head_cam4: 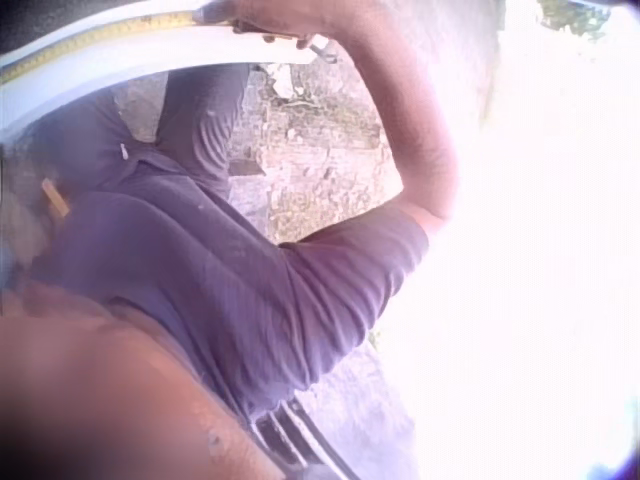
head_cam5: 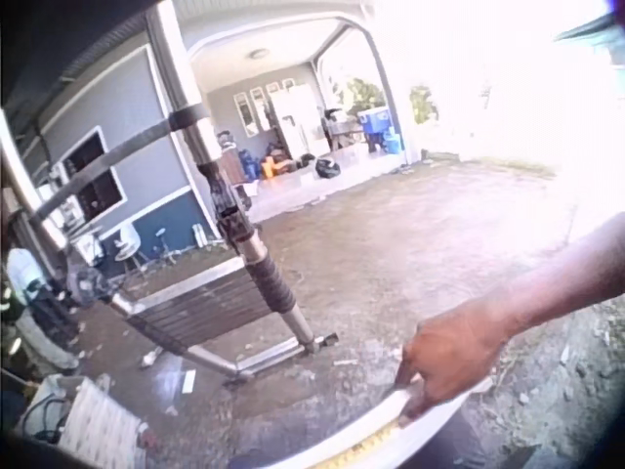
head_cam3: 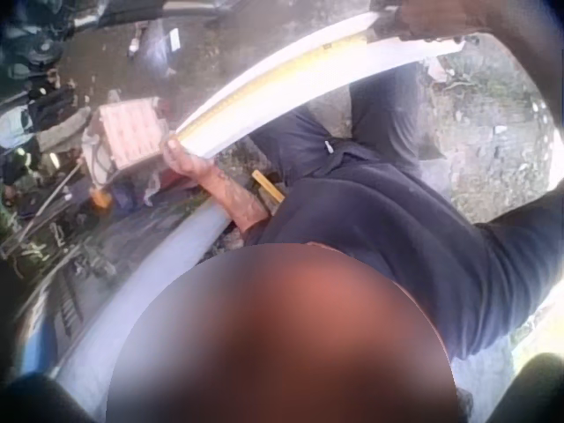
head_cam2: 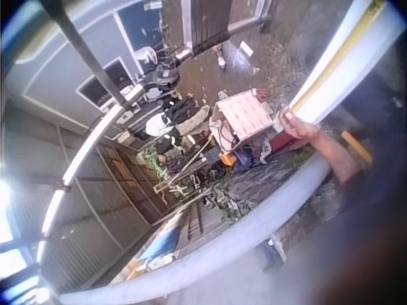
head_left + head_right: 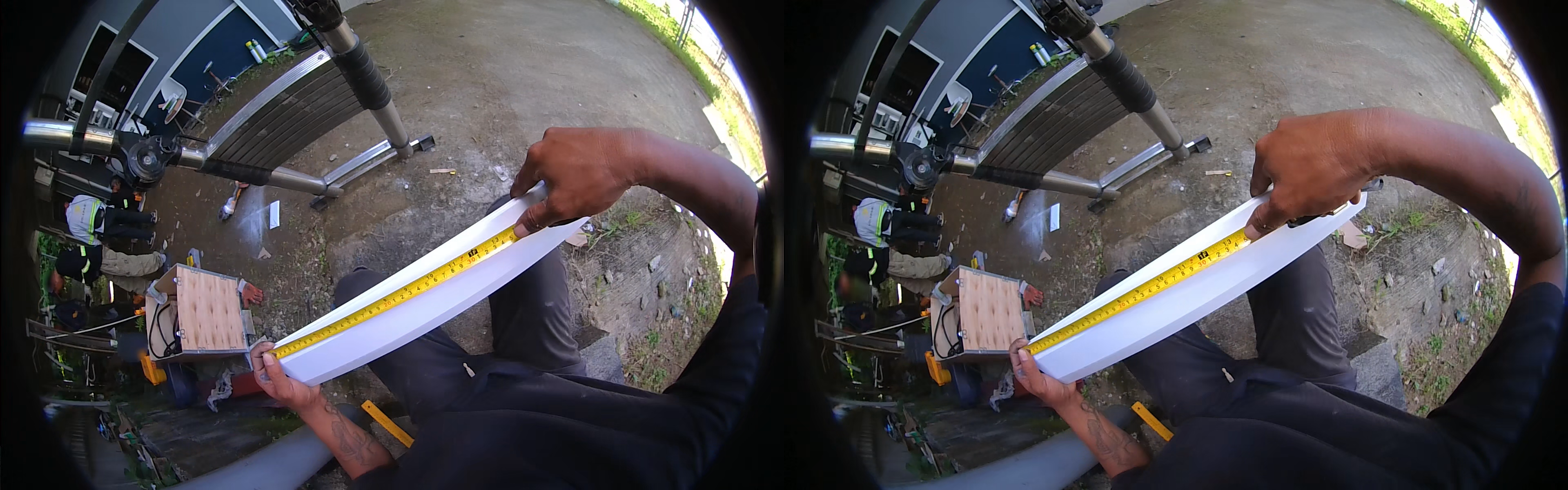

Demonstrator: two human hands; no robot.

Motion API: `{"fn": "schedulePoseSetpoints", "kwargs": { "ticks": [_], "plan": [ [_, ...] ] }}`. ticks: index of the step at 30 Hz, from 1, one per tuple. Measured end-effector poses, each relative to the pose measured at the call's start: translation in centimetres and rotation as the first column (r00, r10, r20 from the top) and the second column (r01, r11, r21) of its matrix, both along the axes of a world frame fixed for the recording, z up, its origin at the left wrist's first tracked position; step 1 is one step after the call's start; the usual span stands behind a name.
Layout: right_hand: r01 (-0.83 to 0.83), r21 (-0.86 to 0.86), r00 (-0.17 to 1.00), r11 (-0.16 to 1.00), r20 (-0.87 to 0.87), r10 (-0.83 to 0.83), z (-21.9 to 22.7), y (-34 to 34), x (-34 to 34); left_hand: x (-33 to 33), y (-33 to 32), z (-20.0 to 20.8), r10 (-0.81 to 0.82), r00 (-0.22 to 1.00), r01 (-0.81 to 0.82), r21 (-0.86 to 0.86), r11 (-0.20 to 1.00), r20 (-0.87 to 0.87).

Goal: The person picks up a white rectangular panel and a yellow set square, then sits on concrete steps. Using a tape measure and marker, they measure and mark the panel lengthwise, then use the set square to draw perpendicular lines across the panel.

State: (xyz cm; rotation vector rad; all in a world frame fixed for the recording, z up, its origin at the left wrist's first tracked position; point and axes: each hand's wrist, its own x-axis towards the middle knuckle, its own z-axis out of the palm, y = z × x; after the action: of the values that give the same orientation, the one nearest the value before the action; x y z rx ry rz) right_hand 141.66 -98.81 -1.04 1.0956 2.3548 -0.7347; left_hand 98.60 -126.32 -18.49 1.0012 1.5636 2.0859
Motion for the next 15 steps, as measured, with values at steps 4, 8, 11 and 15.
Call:
{"fn": "schedulePoseSetpoints", "kwargs": {
  "ticks": [4, 8, 11, 15],
  "plan": [
    [0.038, -0.056, 0.998, 0.998, 0.042, -0.036, -4.5, -2.7, 2.8, 0.8, -0.3, -3.4, -0.106, 0.994, 0.106, -0.054, 0.993, 0.003],
    [-0.065, -0.011, 0.994, 0.998, 0.085, 0.066, -7.5, -3.6, 2.3, 1.0, -1.0, -4.7, -0.118, 0.988, 0.099, -0.176, 0.979, -0.102],
    [0.02, 0.006, 0.989, 1.0, 0.147, -0.02, -8.2, -3.8, 1.5, 1.1, -1.2, -5.5, -0.15, 0.989, 0.148, -0.17, 0.974, 0.004],
    [0.095, 0.218, 0.994, 0.971, -0.075, -0.08, -8.6, -4.2, 0.7, 0.5, -1.9, -6.6, -0.149, 0.987, 0.155, -0.14, 0.978, 0.054]
  ]
}}
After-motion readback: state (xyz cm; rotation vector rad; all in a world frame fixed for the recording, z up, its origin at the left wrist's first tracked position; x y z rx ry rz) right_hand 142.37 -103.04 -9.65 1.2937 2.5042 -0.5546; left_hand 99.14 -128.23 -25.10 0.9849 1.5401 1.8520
